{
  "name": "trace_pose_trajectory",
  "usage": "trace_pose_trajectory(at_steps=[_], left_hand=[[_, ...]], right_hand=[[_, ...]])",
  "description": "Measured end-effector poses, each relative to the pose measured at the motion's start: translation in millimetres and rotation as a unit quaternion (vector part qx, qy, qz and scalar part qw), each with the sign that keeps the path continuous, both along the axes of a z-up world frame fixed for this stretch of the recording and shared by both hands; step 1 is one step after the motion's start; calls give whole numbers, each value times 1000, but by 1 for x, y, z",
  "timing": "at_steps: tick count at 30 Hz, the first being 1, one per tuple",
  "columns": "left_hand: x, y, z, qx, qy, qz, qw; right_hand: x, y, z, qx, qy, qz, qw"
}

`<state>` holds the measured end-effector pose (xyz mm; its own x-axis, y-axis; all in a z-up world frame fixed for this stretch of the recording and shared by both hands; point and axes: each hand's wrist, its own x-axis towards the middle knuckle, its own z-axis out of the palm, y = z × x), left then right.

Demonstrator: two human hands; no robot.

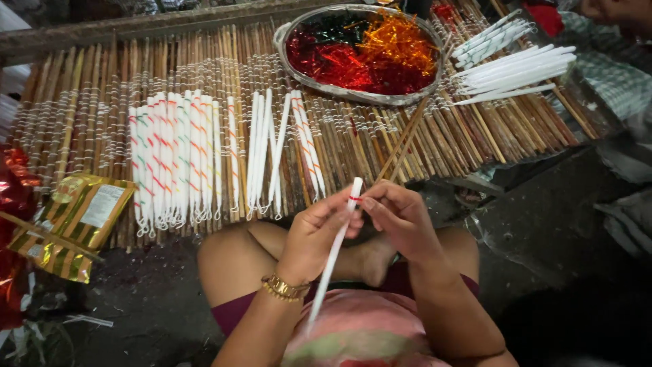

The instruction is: Decorating white candles by wrapping them with thin strips of colored wax using a small stick.

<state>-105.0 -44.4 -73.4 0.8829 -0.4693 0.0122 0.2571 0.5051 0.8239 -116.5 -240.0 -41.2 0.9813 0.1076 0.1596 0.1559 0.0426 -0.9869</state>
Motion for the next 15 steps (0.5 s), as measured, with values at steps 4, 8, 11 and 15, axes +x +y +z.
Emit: trace_pose_trajectory(at_steps=[4, 8, 11, 15], left_hand=[[-1, 2, 14, 25, 34, -11, 999], [5, 11, -15, 111, 4, 88, 990], [16, 21, -10, 73, 15, 132, 988], [36, 54, -52, -146, 9, 142, 979]], right_hand=[[4, 10, -12, 10, 54, -28, 998], [-1, 17, -5, -3, 71, -10, 997], [0, 28, -33, 55, 73, 18, 996], [7, 51, -58, 154, 101, 58, 981]])
